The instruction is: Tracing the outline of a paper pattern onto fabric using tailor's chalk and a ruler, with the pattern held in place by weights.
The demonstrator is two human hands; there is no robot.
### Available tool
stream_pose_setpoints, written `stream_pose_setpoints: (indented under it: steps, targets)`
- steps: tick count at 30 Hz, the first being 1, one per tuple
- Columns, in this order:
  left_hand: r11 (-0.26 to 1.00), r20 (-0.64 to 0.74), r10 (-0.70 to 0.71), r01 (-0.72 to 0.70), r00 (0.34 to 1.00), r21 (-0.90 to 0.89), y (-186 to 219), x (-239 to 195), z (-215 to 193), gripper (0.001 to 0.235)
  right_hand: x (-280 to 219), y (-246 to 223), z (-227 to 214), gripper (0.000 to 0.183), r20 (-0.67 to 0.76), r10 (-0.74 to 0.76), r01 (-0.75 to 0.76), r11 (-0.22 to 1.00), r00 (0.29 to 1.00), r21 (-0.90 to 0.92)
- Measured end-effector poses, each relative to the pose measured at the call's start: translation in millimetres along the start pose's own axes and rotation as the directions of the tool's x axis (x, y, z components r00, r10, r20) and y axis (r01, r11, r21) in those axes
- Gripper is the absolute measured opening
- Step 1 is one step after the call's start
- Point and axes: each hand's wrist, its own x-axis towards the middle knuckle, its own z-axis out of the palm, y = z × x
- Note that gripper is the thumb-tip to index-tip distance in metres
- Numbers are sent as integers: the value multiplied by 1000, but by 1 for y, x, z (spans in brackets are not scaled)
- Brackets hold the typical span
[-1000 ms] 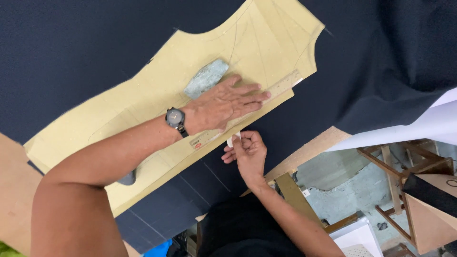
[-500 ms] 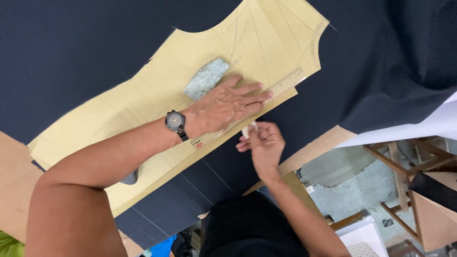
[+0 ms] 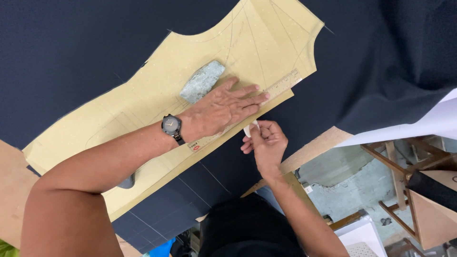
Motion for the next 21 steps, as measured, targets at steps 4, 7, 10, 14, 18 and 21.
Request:
stream_pose_setpoints:
  steps: [4,7,10,14,18,21]
  targets:
    - [999,-24,16,-15,1000,31,0,-3,-5,94,14,-4,-8,12,-4,-48,48,998,999,-43]
    - [999,-12,30,-29,999,31,0,-2,-3,92,22,-6,-13,13,-42,-96,94,994,994,-47]
    - [998,-11,35,-35,999,49,-1,0,2,90,18,-7,-10,14,-53,-46,46,999,998,-17]
    - [999,4,38,-38,999,14,-1,1,3,91,27,-13,-15,12,-62,-64,61,997,996,-50]
    - [1000,-14,27,-27,1000,5,1,0,3,91,28,-11,-16,14,-74,-54,55,998,996,12]
    - [999,-11,41,-42,999,-9,-1,2,8,102,25,-10,-17,10,-32,-48,46,997,998,-61]
